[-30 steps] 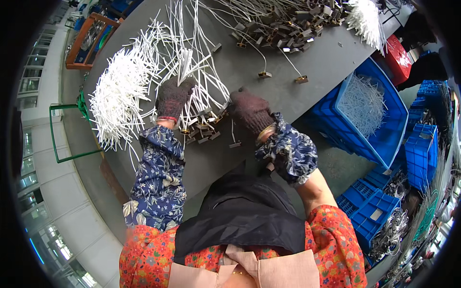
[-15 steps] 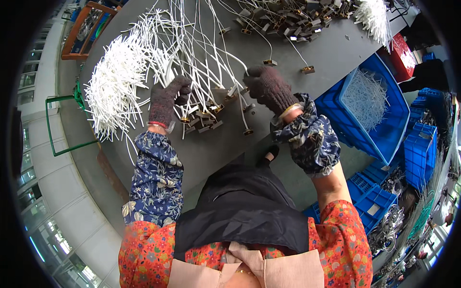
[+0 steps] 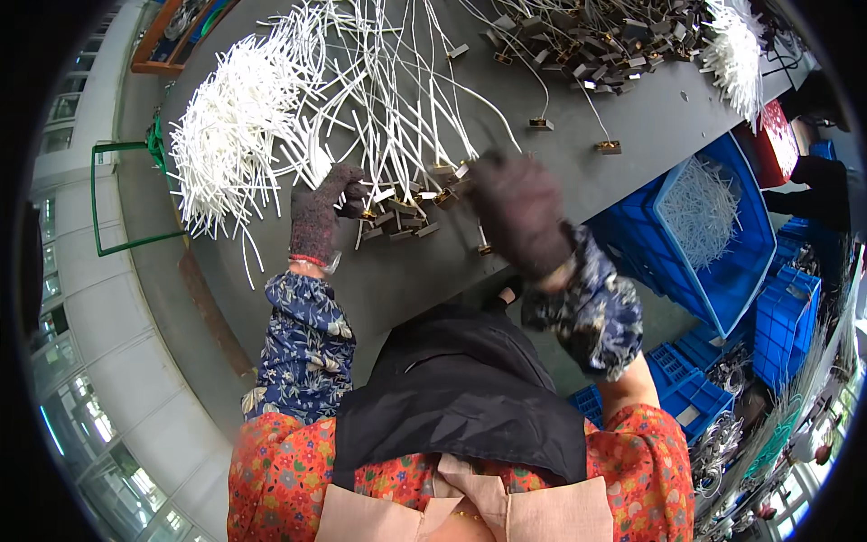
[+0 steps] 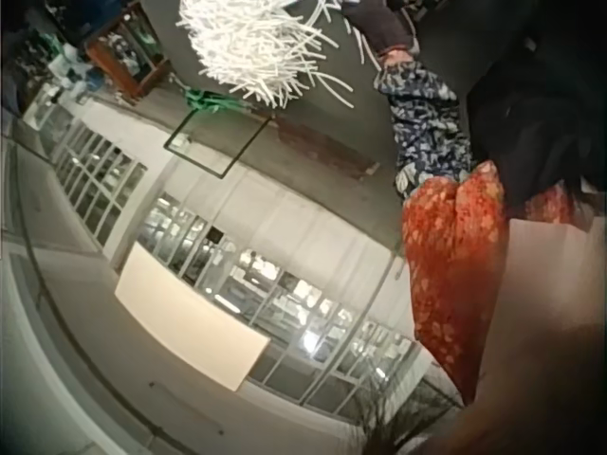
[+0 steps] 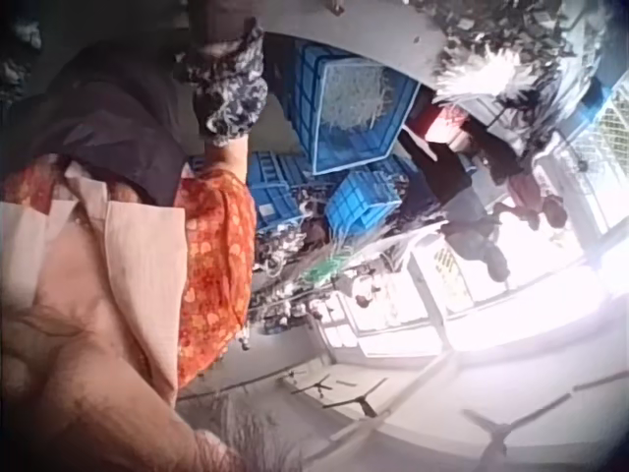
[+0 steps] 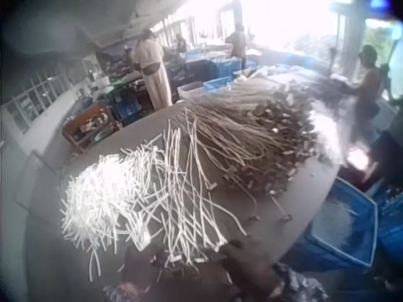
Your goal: Bundling and organizing thin white electronic wires at a factory workstation.
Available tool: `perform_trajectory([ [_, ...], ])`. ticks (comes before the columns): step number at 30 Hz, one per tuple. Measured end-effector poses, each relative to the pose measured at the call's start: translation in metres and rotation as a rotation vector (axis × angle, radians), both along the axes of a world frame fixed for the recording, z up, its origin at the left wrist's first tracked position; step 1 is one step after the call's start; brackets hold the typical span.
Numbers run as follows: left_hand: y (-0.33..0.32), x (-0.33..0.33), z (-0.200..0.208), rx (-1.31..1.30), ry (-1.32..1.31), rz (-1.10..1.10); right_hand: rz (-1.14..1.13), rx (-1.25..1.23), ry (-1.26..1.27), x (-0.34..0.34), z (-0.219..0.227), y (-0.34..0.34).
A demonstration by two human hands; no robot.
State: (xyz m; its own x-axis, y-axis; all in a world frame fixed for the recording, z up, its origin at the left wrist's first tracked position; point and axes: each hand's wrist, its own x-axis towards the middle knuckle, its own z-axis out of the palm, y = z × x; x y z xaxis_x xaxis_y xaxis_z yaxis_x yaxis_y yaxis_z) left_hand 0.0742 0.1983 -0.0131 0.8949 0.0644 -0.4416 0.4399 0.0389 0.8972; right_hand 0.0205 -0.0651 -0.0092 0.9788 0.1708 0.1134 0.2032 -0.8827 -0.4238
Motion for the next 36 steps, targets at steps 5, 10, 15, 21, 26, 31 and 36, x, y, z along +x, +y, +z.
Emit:
perform_trajectory([
  [5, -0.003, -0.004, 0.0, 0.068, 0.0, -0.003, 0.145, -0.046, 0.178, -0.029, -0.05, 0.062],
  [10, -0.01, -0.005, 0.008, 0.21, 0.045, -0.055, 0.15, 0.479, 0.336, -0.015, -0.052, 0.038],
  [15, -0.023, 0.007, 0.013, 0.443, 0.105, -0.149, 0.196, 0.333, 0.357, 0.0, -0.026, 0.036],
  [21, -0.017, 0.016, 0.023, 0.359, 0.108, -0.075, 0.306, 0.02, 0.103, -0.007, -0.053, 0.045],
  [26, -0.015, 0.006, 0.038, 0.347, 0.184, -0.237, 0.315, 0.636, 0.164, 0.005, -0.022, 0.034],
  [31, -0.035, 0.008, 0.025, 0.191, 0.258, -0.249, 0.33, 0.695, 0.217, 0.005, 0.009, 0.029],
  [36, -0.004, 0.023, -0.006, -0.194, 0.424, -0.31, 0.261, 0.822, 0.361, 0.0, 0.014, 0.039],
])
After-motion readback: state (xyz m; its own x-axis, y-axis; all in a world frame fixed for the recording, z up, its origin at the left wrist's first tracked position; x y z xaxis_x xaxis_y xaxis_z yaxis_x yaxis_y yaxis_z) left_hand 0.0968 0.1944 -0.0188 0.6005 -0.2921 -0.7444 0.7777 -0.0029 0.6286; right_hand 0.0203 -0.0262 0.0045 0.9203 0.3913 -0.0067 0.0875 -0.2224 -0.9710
